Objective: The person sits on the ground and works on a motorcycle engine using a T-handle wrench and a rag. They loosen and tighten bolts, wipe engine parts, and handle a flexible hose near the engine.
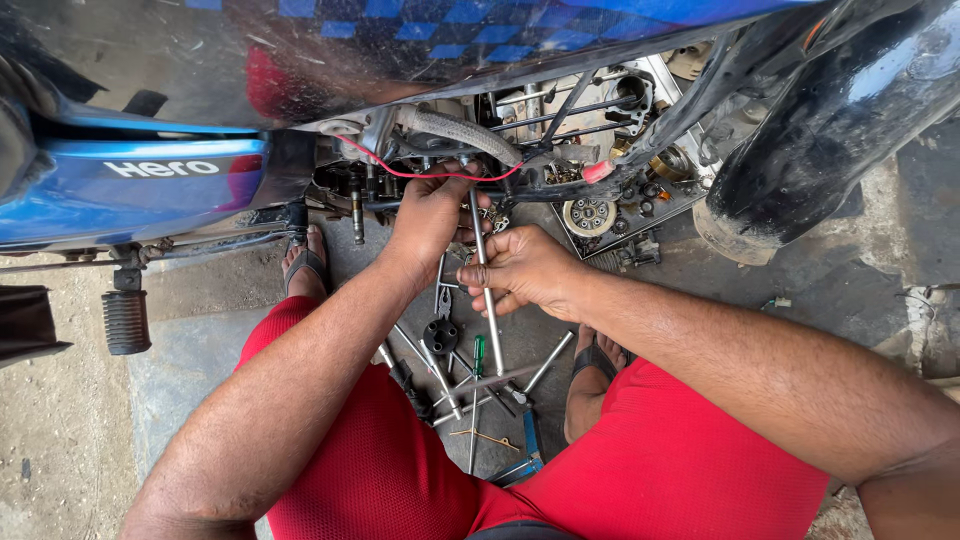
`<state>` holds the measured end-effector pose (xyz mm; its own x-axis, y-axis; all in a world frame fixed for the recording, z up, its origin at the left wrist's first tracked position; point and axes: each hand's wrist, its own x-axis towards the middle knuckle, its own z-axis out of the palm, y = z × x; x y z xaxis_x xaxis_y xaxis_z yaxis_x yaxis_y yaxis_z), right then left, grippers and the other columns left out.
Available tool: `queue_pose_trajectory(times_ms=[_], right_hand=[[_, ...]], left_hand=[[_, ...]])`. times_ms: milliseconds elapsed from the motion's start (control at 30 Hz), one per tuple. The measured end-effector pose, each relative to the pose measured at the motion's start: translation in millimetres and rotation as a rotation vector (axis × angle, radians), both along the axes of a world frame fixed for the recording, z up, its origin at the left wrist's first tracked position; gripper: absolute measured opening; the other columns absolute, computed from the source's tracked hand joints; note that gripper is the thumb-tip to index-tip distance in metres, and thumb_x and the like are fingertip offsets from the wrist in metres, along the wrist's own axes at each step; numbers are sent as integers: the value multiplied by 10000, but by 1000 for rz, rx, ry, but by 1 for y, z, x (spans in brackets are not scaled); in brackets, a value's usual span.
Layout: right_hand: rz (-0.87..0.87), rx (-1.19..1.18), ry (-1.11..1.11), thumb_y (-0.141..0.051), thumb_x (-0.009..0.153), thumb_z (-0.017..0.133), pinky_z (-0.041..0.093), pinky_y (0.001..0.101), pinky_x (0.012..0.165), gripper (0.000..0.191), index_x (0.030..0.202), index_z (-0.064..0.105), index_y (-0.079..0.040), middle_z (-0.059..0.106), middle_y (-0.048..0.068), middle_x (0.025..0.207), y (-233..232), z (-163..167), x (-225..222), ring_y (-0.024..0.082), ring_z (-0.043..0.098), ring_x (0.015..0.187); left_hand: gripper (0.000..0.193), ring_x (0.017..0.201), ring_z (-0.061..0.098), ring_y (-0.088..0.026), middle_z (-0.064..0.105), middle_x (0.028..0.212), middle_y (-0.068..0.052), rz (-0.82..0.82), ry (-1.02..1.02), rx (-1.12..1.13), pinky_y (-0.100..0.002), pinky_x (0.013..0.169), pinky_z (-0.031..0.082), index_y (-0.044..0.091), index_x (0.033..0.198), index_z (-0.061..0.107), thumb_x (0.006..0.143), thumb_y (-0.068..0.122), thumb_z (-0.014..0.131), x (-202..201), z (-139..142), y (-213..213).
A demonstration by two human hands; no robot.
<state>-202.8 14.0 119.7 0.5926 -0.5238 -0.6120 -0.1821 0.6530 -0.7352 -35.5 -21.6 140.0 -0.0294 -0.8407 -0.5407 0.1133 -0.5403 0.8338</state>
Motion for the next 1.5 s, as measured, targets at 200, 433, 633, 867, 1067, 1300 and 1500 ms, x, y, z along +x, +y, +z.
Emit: queue_pose_trajectory(times_ms=[200,433,633,867,1067,1300,1500], right_hand=[[26,160,-335,-179,940,612,641,365,895,323,1239,595,-58,720,153,1155,-7,-1,-2,238,763,1027],[-21,93,-121,-148,1007,650,620,445,854,316,1235,561,52,683,217,1117,-11,-15,-2,322,714,974],[-31,226,-316,-109,941,600,647,450,892,385,1308,543,-7,725,202,1123,-21,0,-3,318,779,995],[-41,8,-115,-105,1043,664,619,529,863,315,1262,533,80,685,220,1074,-15,29,0,339,714,925],[-44,118,-299,-144,1072,512,656,464,914,301,1296,562,50,699,236,1184,-14,40,7,341,768,1035],[-55,75,-149,-159,1072,570,633,513,876,162,1163,546,-27,666,160,1052,-5,55,13,341,742,968],[-26,99,-181,-141,1070,561,643,527,872,172,1191,547,-19,656,128,1011,-12,61,9,301,738,904]], left_hand=[[267,651,652,-164,676,848,-63,18,15,4,-303,545,516,86,1173,637,1016,294,580,2,-1,0],[292,592,642,-163,689,798,-64,44,31,-33,-305,515,512,68,1119,657,1024,321,548,7,-18,-6],[293,579,623,-144,693,721,-52,66,-26,-166,-308,504,483,54,982,703,969,340,646,6,-34,-16],[330,615,665,-184,730,687,-104,102,-362,-272,-361,581,505,-8,838,767,894,314,722,-7,-13,-30],[401,718,772,-239,786,724,-131,132,-557,-240,-375,704,560,20,893,795,886,409,696,-14,9,-26],[440,889,754,-361,779,806,-159,121,-758,-250,-461,824,562,34,893,793,889,453,658,-16,18,-22],[448,909,745,-387,767,823,-205,166,-739,-246,-467,840,558,25,887,786,892,458,673,-12,12,-26]])
